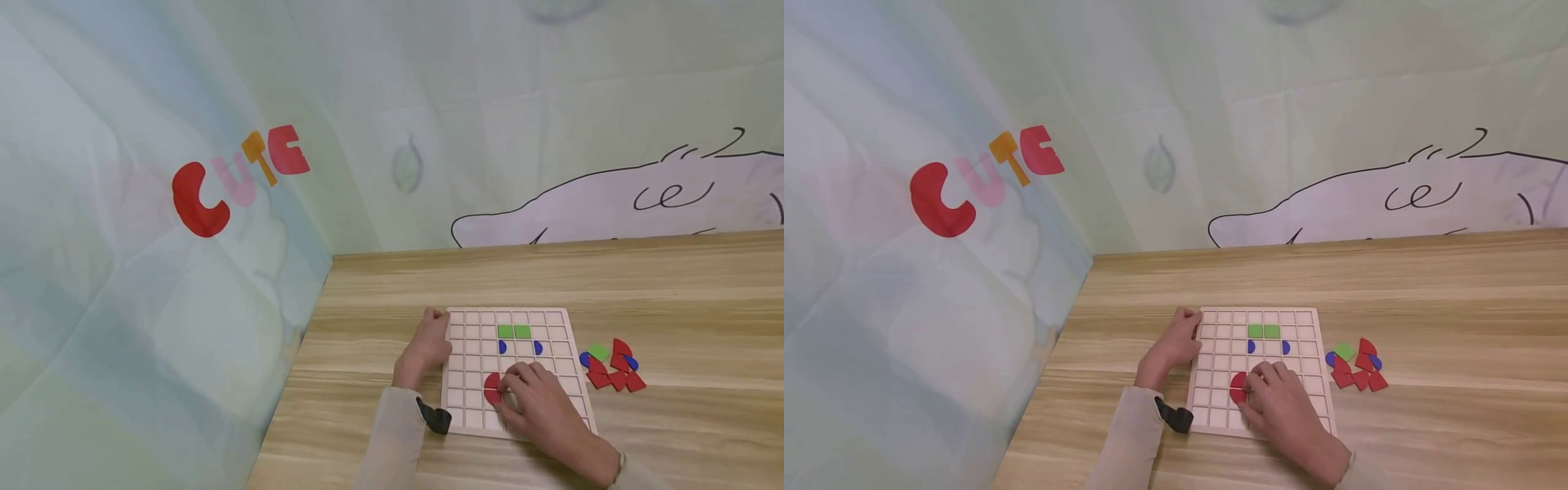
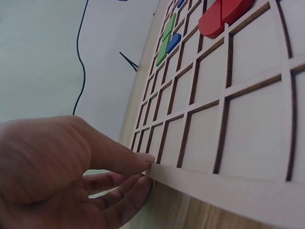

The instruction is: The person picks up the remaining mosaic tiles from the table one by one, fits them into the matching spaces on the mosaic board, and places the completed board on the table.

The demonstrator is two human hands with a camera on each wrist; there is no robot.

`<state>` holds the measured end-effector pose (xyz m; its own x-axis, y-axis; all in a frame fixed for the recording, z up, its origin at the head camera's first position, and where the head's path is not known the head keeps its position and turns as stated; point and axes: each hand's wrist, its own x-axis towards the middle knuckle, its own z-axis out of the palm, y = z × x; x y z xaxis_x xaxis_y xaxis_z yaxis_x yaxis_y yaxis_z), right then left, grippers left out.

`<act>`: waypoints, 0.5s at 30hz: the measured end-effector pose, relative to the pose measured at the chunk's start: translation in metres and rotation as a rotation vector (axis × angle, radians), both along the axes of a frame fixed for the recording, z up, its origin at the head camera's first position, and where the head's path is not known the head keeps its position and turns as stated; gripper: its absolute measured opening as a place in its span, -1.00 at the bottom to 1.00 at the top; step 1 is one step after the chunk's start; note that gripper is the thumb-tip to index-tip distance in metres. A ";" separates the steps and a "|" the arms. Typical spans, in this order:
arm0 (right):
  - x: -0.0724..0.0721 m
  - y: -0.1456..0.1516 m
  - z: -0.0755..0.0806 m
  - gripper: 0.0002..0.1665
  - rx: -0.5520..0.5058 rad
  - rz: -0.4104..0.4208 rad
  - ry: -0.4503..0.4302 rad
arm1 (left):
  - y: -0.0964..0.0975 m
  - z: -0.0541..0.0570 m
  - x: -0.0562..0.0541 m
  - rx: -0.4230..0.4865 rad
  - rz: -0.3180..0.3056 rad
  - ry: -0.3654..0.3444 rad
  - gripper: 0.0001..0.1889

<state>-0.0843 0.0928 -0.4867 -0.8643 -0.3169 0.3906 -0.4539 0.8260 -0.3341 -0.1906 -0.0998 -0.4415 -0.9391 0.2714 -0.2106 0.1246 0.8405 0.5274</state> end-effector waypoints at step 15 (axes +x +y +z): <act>0.003 0.000 0.004 -0.78 0.031 -0.003 -0.002 | 0.000 0.000 -0.001 -0.007 0.003 0.000 -0.32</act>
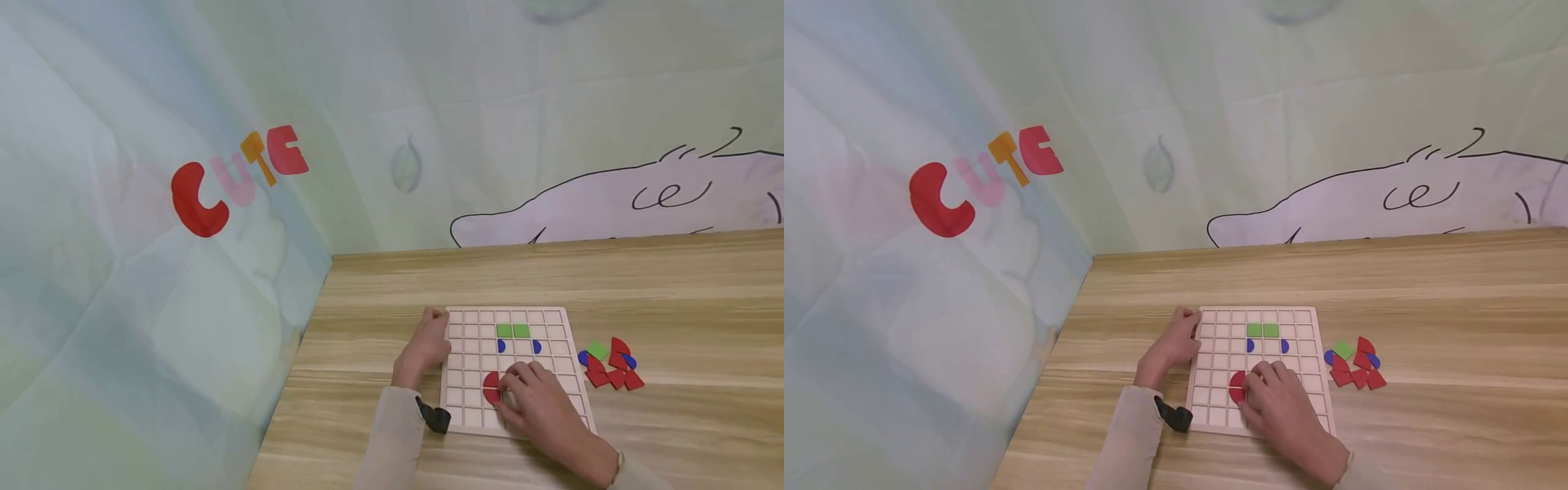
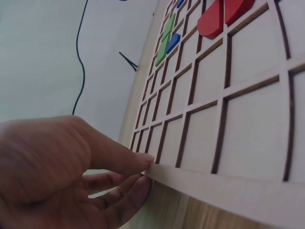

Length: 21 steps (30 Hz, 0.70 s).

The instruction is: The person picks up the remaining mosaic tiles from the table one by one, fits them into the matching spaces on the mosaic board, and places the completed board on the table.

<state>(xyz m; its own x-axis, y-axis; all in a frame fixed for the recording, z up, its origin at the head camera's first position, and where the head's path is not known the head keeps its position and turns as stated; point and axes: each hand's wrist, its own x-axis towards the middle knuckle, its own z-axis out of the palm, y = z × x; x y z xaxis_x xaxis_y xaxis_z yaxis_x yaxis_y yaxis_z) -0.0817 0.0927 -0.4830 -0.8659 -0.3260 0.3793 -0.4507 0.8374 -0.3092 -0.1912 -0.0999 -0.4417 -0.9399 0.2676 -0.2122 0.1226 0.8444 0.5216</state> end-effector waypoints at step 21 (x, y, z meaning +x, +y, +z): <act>0.003 0.000 0.004 -0.77 0.011 -0.008 0.031 | 0.001 0.002 0.002 0.024 0.022 -0.012 -0.33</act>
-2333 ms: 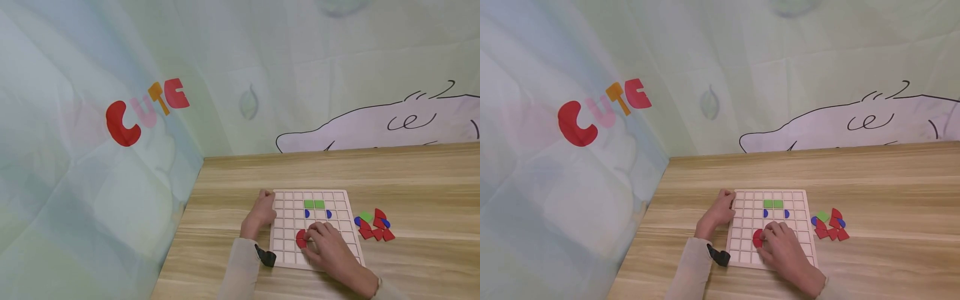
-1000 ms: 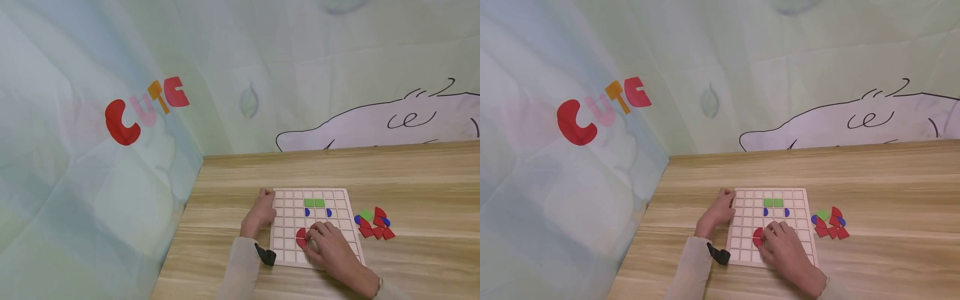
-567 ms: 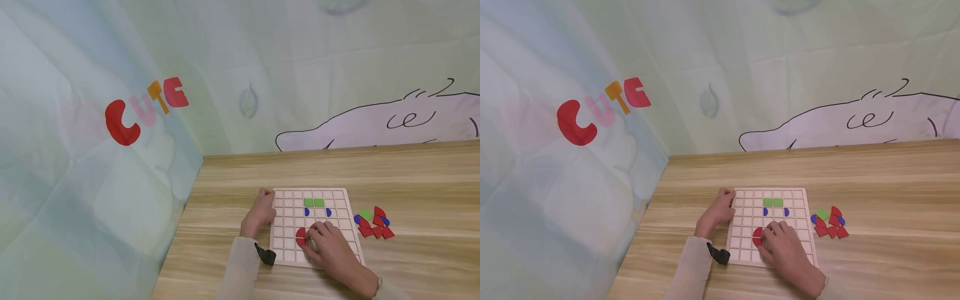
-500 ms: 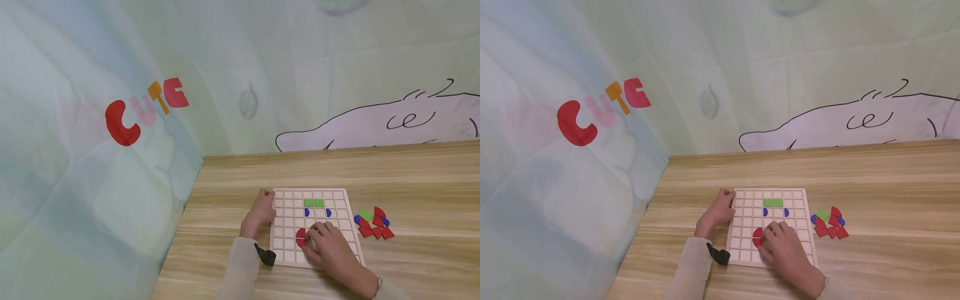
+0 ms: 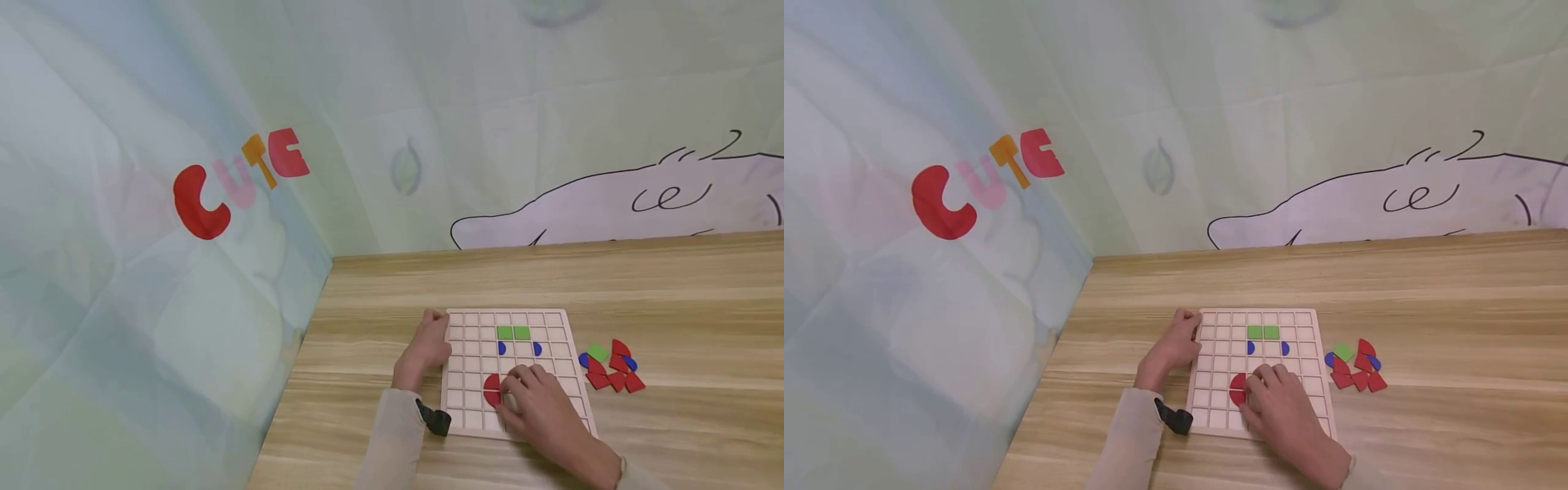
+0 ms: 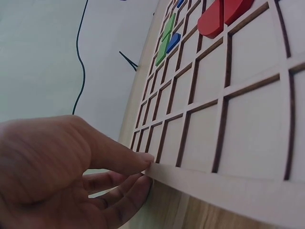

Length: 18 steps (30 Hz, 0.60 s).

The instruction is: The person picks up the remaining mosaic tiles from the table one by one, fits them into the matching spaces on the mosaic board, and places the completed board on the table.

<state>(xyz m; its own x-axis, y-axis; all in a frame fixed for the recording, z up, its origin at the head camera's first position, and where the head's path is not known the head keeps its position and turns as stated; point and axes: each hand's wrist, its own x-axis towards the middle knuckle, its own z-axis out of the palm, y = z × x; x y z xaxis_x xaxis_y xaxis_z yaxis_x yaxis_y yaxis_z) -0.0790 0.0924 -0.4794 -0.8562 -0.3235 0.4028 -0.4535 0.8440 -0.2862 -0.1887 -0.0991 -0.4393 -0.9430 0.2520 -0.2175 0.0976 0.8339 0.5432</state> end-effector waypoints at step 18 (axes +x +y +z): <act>0.001 0.018 0.024 -0.74 -0.017 -0.090 -0.135 | 0.000 -0.001 0.000 0.005 0.001 0.008 -0.33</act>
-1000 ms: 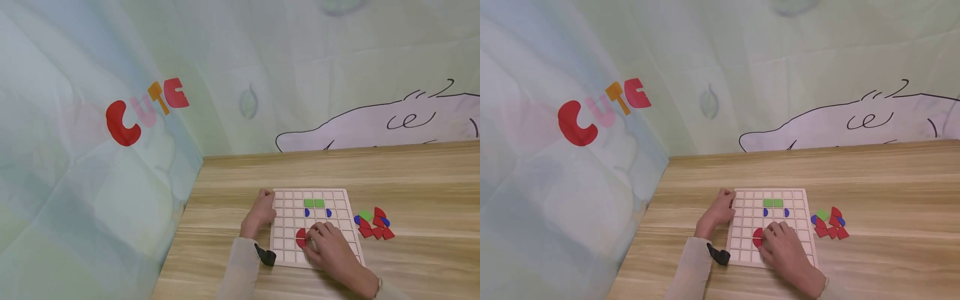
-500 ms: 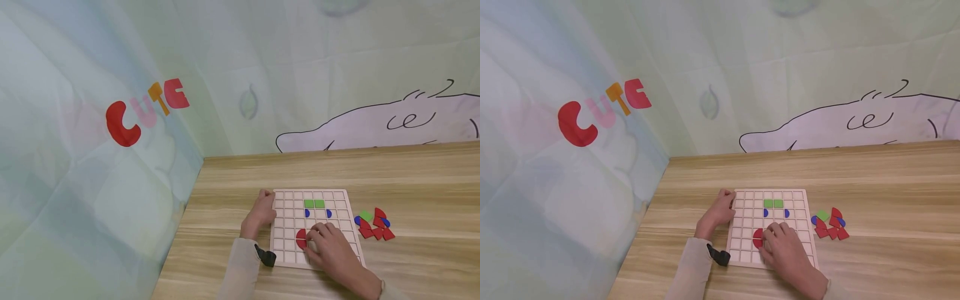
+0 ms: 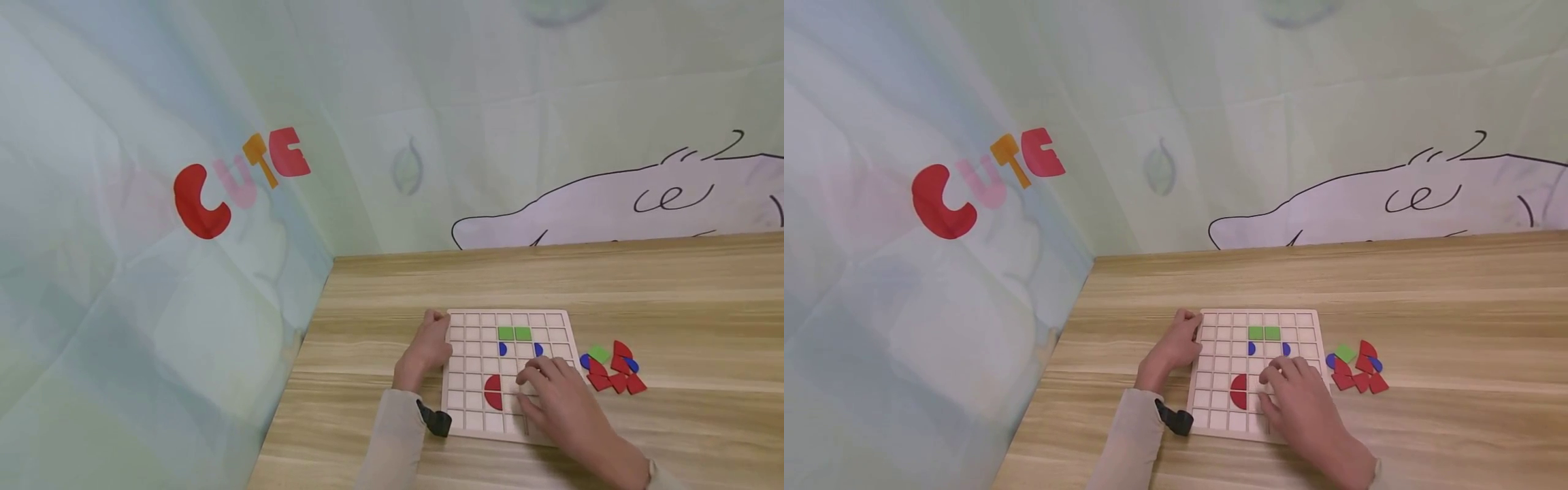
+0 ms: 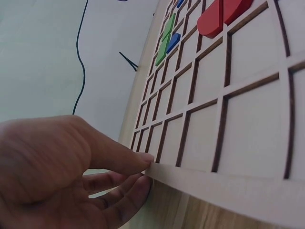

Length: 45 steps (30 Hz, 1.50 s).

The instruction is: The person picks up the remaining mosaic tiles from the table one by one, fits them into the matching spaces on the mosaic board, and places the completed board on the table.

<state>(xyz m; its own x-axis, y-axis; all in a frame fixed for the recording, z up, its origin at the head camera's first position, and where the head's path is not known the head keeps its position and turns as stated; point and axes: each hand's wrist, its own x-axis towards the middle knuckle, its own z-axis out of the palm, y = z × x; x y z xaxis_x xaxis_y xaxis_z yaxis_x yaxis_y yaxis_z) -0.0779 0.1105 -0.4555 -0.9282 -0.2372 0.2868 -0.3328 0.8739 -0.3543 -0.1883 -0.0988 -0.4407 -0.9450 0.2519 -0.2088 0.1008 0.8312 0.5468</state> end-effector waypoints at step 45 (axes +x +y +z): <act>-0.032 0.149 -0.026 -0.76 -0.070 -0.212 0.020 | 0.000 0.000 0.001 -0.016 -0.007 0.002 -0.34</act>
<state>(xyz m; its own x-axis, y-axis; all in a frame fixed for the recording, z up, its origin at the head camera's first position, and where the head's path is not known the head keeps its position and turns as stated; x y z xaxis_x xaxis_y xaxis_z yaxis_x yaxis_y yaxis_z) -0.1100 0.2596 -0.4816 -0.9490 -0.0161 0.3150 -0.1520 0.8984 -0.4120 -0.1875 -0.0987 -0.4405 -0.9437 0.2552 -0.2107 0.1080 0.8393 0.5329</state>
